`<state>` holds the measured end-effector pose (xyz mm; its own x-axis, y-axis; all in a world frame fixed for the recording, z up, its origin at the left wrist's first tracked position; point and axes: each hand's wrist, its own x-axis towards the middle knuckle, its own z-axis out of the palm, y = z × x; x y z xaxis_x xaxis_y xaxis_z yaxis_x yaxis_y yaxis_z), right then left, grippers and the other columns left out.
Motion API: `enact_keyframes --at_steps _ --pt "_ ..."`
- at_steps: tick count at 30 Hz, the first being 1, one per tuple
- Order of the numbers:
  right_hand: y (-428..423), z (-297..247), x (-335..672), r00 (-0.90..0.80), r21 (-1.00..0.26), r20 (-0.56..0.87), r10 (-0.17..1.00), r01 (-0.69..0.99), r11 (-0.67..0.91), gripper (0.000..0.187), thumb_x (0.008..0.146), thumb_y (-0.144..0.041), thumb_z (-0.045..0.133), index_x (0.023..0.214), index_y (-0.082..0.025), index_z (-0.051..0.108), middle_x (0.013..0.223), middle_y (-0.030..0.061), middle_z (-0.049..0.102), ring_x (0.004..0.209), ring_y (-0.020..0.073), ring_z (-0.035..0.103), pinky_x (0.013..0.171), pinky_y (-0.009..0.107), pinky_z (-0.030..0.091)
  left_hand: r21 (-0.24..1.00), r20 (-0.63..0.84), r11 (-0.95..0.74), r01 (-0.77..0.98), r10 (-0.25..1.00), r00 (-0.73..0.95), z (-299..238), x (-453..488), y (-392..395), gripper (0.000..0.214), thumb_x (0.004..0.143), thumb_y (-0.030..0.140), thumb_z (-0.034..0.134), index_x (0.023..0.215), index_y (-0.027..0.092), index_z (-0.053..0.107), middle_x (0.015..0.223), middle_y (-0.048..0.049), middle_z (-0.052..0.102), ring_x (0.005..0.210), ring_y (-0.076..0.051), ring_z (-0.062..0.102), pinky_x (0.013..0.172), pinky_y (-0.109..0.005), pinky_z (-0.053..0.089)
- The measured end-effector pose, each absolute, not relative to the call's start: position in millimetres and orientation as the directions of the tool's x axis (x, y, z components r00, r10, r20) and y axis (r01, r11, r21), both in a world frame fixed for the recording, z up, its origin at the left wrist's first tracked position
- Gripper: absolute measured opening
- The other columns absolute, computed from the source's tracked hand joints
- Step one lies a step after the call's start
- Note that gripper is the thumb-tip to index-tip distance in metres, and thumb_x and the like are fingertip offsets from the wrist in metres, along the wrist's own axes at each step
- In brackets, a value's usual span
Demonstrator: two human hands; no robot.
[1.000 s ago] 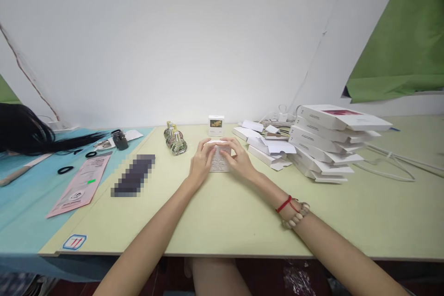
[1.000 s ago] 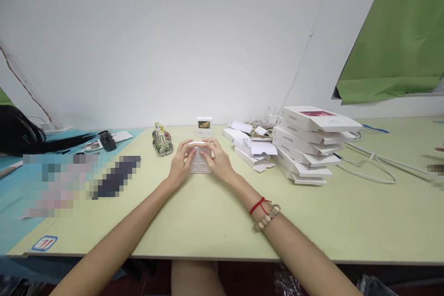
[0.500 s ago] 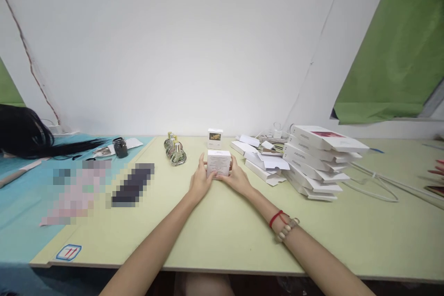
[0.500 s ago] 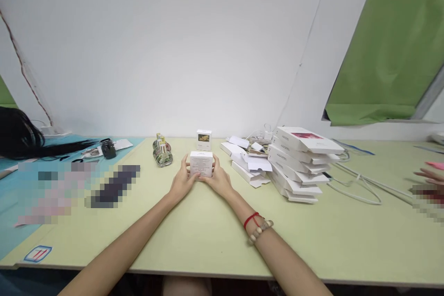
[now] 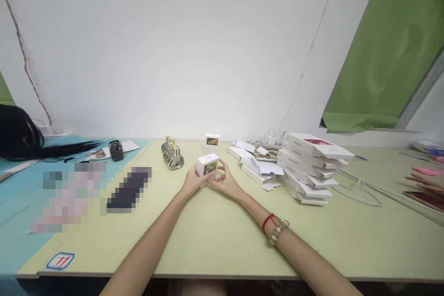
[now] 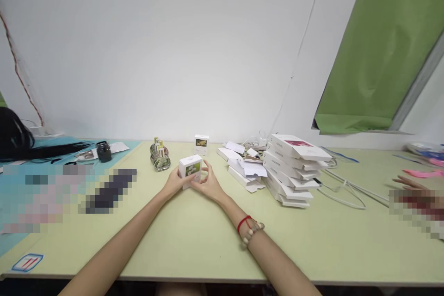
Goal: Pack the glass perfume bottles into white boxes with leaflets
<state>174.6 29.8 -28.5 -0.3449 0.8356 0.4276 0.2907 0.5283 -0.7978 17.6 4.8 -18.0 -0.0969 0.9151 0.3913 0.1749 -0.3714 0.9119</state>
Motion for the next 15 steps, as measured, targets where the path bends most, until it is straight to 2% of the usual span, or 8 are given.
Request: enact_keyframes --at_steps 2,5,9,12,15 --pt "38.8 -32.9 174.9 -0.397 -0.807 0.374 0.838 0.307 0.505 0.066 0.063 -0.032 0.065 0.122 -0.021 0.038 0.112 0.0088 0.053 0.059 0.0087 0.056 0.057 0.027 0.049 0.905 0.393 -0.382 0.188 0.919 -0.019 -20.8 14.9 5.0 0.043 0.064 0.028 0.068 0.103 0.014 0.055 0.103 -0.0090 0.063 0.090 -0.019 0.060 0.077 -0.033 0.049" --pt "48.6 -36.5 174.2 -0.400 -0.766 0.357 0.844 0.391 0.509 0.050 0.063 -0.031 0.065 0.109 -0.018 0.049 0.100 0.0058 0.060 0.057 0.0091 0.055 0.057 0.026 0.047 0.851 0.423 -0.378 0.364 0.905 -0.049 -26.7 12.8 6.2 0.051 0.063 0.029 0.068 0.108 0.016 0.050 0.107 -0.0086 0.061 0.095 -0.021 0.057 0.081 -0.035 0.046" --pt "57.0 -36.0 169.1 -0.227 -0.693 0.382 0.896 0.571 0.440 0.048 0.060 -0.035 0.068 0.102 -0.021 0.050 0.097 0.0030 0.062 0.062 0.0121 0.058 0.060 0.028 0.045 0.687 0.449 -0.264 0.676 0.887 -0.110 -34.5 12.1 8.6 0.059 0.069 0.031 0.060 0.121 0.016 0.037 0.113 -0.0104 0.056 0.106 -0.023 0.050 0.088 -0.038 0.038" --pt "66.6 -34.7 165.1 -0.071 -0.664 0.394 0.916 0.667 0.337 0.047 0.061 -0.035 0.067 0.102 -0.022 0.048 0.095 0.0017 0.063 0.069 0.0151 0.060 0.062 0.029 0.044 0.554 0.437 -0.180 0.813 0.894 -0.099 -38.4 14.5 6.4 0.062 0.075 0.028 0.051 0.129 0.011 0.027 0.119 -0.0150 0.050 0.113 -0.024 0.044 0.093 -0.037 0.032" --pt "80.1 -34.7 162.8 0.047 -0.651 0.410 0.911 0.714 0.257 0.045 0.064 -0.033 0.064 0.104 -0.021 0.047 0.094 0.0029 0.063 0.078 0.0176 0.060 0.065 0.029 0.044 0.402 0.438 -0.157 0.902 0.898 -0.039 -40.5 19.9 0.8 0.055 0.079 0.027 0.044 0.129 0.009 0.029 0.119 -0.0159 0.048 0.112 -0.025 0.043 0.093 -0.037 0.030"
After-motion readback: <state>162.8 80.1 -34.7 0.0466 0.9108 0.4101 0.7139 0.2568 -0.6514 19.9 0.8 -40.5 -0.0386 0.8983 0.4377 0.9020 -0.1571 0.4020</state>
